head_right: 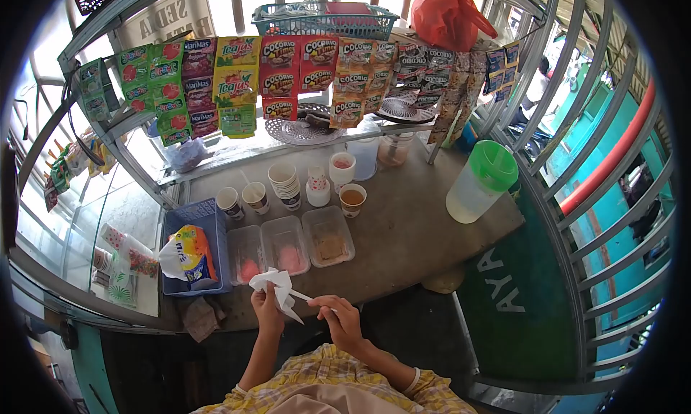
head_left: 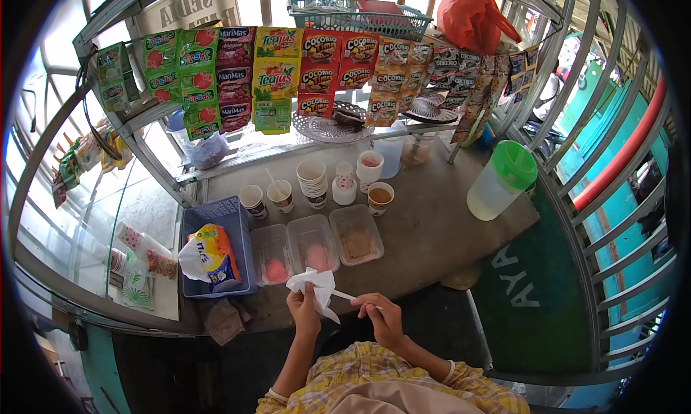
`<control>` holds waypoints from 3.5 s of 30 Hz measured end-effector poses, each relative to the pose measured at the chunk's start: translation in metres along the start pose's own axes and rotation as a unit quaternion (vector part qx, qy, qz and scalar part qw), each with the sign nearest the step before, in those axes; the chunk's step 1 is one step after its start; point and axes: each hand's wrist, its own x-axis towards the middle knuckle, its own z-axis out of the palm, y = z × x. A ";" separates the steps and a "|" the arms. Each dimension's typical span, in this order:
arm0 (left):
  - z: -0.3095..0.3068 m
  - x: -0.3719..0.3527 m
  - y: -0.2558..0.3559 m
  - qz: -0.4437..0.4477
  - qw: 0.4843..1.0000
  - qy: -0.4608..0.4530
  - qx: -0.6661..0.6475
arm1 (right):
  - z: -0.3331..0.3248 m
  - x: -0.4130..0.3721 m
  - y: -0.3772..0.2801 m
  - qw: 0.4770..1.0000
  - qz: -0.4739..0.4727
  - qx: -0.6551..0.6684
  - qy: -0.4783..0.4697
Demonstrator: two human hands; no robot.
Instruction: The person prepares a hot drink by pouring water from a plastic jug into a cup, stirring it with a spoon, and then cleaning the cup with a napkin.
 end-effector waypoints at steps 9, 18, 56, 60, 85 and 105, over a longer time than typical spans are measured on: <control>0.001 0.002 -0.021 -0.120 0.987 -0.021 -0.104 | 0.004 0.000 0.002 0.999 0.022 -0.023 -0.007; -0.004 0.006 -0.030 -0.111 0.984 -0.012 -0.139 | 0.005 0.000 0.004 0.998 0.016 -0.048 -0.027; -0.019 0.009 -0.003 0.103 0.992 -0.029 0.063 | 0.002 -0.011 -0.012 0.999 0.006 -0.037 -0.017; -0.024 0.011 -0.004 0.104 0.990 -0.032 0.087 | 0.000 -0.012 -0.011 0.999 0.000 -0.044 -0.016; -0.057 0.041 0.001 0.102 0.988 0.070 0.094 | -0.035 0.011 -0.012 0.993 -0.026 0.017 0.114; -0.012 0.004 -0.016 0.050 0.985 0.043 0.162 | -0.045 0.030 0.012 0.993 0.003 0.024 0.116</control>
